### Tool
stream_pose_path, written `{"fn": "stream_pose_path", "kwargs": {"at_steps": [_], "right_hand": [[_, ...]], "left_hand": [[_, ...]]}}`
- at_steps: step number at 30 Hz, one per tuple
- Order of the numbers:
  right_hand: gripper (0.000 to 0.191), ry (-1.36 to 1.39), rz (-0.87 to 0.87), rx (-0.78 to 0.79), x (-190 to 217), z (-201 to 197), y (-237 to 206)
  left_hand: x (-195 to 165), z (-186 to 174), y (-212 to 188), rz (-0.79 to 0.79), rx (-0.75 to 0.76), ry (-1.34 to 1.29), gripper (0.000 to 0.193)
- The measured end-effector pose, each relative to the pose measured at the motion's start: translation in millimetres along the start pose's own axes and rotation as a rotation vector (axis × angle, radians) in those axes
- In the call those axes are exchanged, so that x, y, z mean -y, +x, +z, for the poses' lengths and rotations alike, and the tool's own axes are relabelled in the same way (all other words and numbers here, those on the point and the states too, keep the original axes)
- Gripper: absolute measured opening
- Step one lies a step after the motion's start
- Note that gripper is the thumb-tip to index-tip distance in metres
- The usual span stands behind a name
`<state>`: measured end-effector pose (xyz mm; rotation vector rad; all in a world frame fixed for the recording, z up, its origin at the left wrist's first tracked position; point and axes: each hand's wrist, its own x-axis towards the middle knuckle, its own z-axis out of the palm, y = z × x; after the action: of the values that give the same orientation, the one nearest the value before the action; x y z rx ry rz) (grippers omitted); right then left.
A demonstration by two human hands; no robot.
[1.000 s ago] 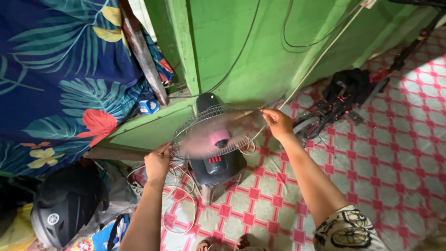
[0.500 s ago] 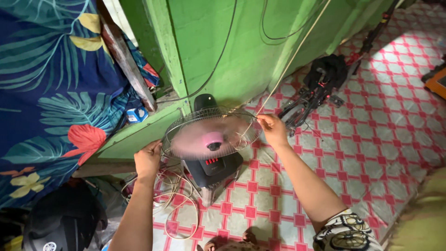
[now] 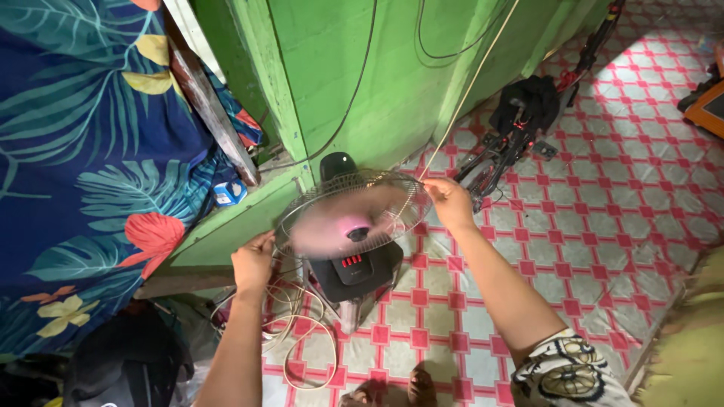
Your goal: The person disassembles a black table fan on a blue table, removes the front grille and fan blades, then reassembles the fan by reinstalling the blades and grille. The person also briefly moves and adjusts a second pink table fan on the floor.
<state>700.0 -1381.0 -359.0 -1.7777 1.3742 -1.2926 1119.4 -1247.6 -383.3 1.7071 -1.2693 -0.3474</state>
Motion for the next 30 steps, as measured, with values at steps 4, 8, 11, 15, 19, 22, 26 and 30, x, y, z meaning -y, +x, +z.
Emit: {"fn": "stream_pose_path", "kwargs": {"at_steps": [4,8,11,15,19,22,26,30], "right_hand": [[0.024,-0.182,0.042,0.064,9,-2,3],[0.033,-0.28,-0.008,0.081,22,-6,0],[0.039,-0.308,-0.134,0.05,25,-10,-5],[0.042,-0.262,-0.065,0.049,22,-16,-21],[0.046,-0.211,0.005,0.048,19,-18,-37],[0.048,-0.118,0.067,0.039,22,-19,-45],[0.049,-0.187,0.064,0.034,25,-19,-55],[0.048,-0.126,0.079,0.065,25,-21,-61]], "left_hand": [[-4,1,-8,0.0,-0.012,-0.023,0.024],[-7,-4,-14,-0.174,0.083,-0.008,0.033],[-3,-7,-17,0.0,0.023,0.014,0.032],[6,-11,-25,-0.103,0.068,-0.011,0.035],[4,-10,-35,-0.15,0.087,-0.011,0.037],[-7,-6,-39,-0.175,0.109,-0.064,0.038],[-20,-1,-45,-0.158,0.074,0.016,0.039],[-20,1,-49,-0.157,0.024,0.01,0.039]]}}
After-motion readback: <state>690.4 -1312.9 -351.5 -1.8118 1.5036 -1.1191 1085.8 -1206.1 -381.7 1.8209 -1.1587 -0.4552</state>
